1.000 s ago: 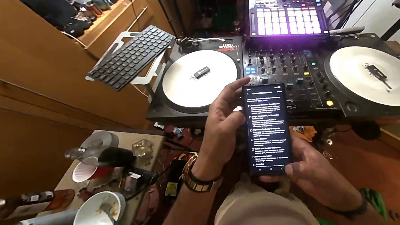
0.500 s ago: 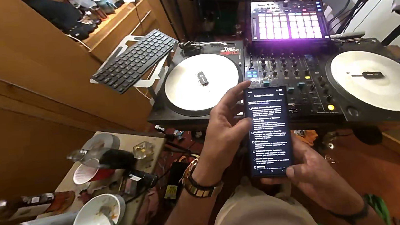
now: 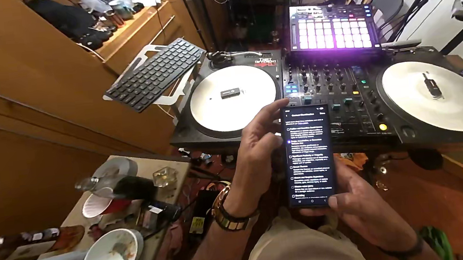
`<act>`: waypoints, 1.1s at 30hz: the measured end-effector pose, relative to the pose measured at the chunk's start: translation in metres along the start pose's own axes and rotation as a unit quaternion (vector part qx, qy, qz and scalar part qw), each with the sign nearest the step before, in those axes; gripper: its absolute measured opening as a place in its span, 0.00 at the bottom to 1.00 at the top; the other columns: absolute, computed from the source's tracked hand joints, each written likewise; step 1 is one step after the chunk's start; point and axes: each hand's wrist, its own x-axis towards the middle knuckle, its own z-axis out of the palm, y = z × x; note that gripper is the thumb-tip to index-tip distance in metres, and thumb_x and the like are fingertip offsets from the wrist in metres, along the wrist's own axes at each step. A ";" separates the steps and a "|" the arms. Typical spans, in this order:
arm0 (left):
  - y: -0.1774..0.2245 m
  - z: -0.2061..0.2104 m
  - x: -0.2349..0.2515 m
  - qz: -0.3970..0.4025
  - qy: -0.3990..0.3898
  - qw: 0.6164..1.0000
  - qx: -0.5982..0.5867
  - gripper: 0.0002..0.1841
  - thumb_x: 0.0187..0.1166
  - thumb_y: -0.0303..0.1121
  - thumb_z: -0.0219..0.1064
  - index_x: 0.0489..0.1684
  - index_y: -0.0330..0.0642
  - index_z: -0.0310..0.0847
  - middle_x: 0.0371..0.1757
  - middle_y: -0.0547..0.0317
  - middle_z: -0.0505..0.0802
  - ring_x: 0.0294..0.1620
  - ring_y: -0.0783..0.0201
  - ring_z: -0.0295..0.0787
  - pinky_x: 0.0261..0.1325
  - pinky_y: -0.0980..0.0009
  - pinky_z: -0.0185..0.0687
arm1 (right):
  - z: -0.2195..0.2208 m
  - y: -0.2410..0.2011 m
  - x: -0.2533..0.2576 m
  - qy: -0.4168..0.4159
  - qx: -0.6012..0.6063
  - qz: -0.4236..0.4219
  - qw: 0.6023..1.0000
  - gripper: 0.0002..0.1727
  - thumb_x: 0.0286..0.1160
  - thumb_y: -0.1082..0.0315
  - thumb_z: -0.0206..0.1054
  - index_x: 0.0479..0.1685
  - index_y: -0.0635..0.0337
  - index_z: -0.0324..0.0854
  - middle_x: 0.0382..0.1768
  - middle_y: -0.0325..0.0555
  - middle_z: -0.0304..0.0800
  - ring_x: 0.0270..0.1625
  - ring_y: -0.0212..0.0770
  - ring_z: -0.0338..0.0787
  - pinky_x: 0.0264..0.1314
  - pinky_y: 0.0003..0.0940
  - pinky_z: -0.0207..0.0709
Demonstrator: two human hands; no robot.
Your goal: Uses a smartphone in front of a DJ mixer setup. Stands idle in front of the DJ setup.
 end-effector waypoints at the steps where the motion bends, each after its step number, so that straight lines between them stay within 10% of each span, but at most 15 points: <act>1: 0.001 0.000 -0.001 -0.004 0.001 1.000 0.006 0.35 0.68 0.23 0.46 0.84 0.45 0.69 0.65 0.48 0.88 0.50 0.58 0.92 0.46 0.62 0.92 | 0.000 0.000 0.000 0.003 0.000 0.000 1.000 0.48 0.66 0.66 0.78 0.88 0.58 0.53 0.72 0.57 0.83 0.69 0.59 0.89 0.66 0.61 0.88; 9: 0.004 0.001 0.000 -0.002 0.024 0.997 0.072 0.31 0.72 0.22 0.47 0.78 0.47 0.75 0.59 0.52 0.91 0.41 0.59 0.92 0.36 0.65 0.91 | 0.000 0.003 0.000 0.008 0.001 0.006 1.000 0.49 0.66 0.68 0.77 0.89 0.59 0.49 0.72 0.56 0.82 0.70 0.58 0.88 0.66 0.61 0.87; 16: -0.001 0.010 0.020 0.053 0.063 0.949 0.303 0.11 0.74 0.37 0.72 0.52 0.51 0.89 0.53 0.65 0.93 0.45 0.68 0.93 0.43 0.65 0.95 | -0.001 0.012 0.005 0.014 -0.033 0.025 0.999 0.52 0.66 0.71 0.74 0.91 0.63 0.42 0.73 0.54 0.81 0.68 0.56 0.89 0.63 0.58 0.90; 22: 0.000 0.017 0.019 0.031 0.079 0.930 0.359 0.09 0.70 0.36 0.79 0.41 0.52 0.86 0.40 0.64 0.92 0.32 0.66 0.89 0.30 0.64 0.86 | -0.003 0.019 0.004 0.011 -0.046 0.041 0.998 0.52 0.66 0.67 0.76 0.90 0.62 0.45 0.72 0.54 0.82 0.68 0.55 0.89 0.63 0.58 0.90; 33: 0.002 0.011 0.020 0.020 0.073 0.941 0.330 0.09 0.74 0.33 0.59 0.39 0.50 0.88 0.34 0.66 0.90 0.30 0.67 0.85 0.28 0.67 0.78 | -0.003 0.019 0.002 -0.003 -0.033 0.035 0.999 0.53 0.66 0.71 0.74 0.91 0.62 0.41 0.73 0.52 0.81 0.69 0.54 0.89 0.63 0.58 0.90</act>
